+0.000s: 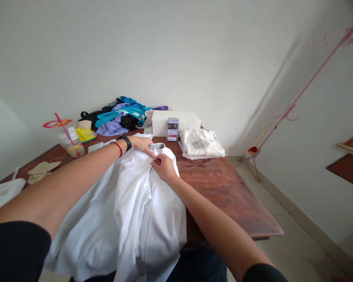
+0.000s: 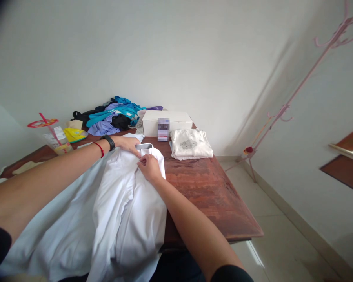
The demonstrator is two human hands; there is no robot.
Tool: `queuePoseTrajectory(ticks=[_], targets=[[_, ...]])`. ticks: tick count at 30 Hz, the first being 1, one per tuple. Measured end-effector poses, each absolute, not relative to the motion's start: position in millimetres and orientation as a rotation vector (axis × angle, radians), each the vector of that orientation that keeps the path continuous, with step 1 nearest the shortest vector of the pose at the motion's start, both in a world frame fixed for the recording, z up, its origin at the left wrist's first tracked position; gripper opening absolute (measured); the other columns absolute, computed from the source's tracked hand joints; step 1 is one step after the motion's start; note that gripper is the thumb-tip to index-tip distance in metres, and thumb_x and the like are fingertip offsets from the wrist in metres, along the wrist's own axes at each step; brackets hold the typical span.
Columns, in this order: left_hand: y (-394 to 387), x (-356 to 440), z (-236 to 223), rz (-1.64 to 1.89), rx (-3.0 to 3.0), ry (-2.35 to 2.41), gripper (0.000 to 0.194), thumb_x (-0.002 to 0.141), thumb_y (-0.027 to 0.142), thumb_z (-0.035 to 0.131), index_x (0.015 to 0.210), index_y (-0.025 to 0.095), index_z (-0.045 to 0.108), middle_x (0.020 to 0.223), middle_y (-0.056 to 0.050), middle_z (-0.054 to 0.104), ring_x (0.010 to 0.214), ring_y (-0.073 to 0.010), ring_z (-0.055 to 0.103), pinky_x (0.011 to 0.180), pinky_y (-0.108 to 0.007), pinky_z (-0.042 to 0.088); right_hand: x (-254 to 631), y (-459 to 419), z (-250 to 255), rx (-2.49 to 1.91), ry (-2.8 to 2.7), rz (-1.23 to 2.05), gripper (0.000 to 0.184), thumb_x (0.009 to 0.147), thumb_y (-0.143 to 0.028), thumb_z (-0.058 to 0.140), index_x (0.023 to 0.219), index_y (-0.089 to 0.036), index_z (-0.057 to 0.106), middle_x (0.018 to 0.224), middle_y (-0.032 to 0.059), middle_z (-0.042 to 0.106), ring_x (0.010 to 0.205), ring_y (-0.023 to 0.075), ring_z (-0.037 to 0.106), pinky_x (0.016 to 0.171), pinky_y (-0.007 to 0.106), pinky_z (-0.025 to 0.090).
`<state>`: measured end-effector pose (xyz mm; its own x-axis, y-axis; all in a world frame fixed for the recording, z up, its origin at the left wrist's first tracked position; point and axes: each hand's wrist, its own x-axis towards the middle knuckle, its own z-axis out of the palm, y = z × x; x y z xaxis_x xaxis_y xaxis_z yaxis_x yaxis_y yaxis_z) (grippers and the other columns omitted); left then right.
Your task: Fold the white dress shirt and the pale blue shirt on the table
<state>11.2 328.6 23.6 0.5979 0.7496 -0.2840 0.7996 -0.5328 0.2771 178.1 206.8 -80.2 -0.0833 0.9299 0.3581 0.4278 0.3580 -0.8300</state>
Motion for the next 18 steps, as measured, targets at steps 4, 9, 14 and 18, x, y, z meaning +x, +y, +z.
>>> queuePoseTrajectory(ticks=[4,9,14,18], targets=[[324.4,10.2,23.1,-0.211,2.435,1.248,0.053,0.057,0.065,0.082,0.080,0.018,0.076,0.073,-0.001,0.068,0.075,-0.0185,0.057,0.070,-0.026,0.040,177.8,208.8,-82.8,-1.202,-1.700,0.652,0.005,0.081,-0.015,0.073,0.082,-0.018,0.070,0.088,0.0016,0.066,0.072,0.0129,0.062,0.075,0.027,0.054],[312.1,10.4,26.5,-0.197,2.427,1.245,0.056,0.060,0.067,0.080,0.085,0.018,0.074,0.083,-0.003,0.072,0.076,-0.0212,0.062,0.065,-0.027,0.041,177.2,208.5,-83.1,-1.173,-1.718,0.633,0.004,0.082,-0.014,0.071,0.085,-0.017,0.070,0.089,0.0024,0.065,0.072,0.0133,0.062,0.075,0.027,0.053],[295.5,12.2,57.2,-0.108,2.470,1.250,0.052,0.067,0.063,0.079,0.084,0.015,0.070,0.082,-0.002,0.071,0.074,-0.0188,0.059,0.062,-0.026,0.040,179.7,195.2,-69.0,-0.997,-1.746,0.553,0.009,0.090,-0.018,0.061,0.090,-0.018,0.070,0.089,0.0023,0.066,0.079,0.0151,0.063,0.079,0.027,0.052],[278.6,17.8,107.4,-0.068,2.516,1.278,0.048,0.067,0.058,0.081,0.079,0.014,0.069,0.079,-0.002,0.071,0.072,-0.0180,0.057,0.060,-0.026,0.038,183.9,171.1,-36.1,-0.860,-1.789,0.478,0.012,0.094,-0.023,0.058,0.094,-0.020,0.070,0.090,0.0031,0.066,0.082,0.0167,0.063,0.080,0.028,0.051]])
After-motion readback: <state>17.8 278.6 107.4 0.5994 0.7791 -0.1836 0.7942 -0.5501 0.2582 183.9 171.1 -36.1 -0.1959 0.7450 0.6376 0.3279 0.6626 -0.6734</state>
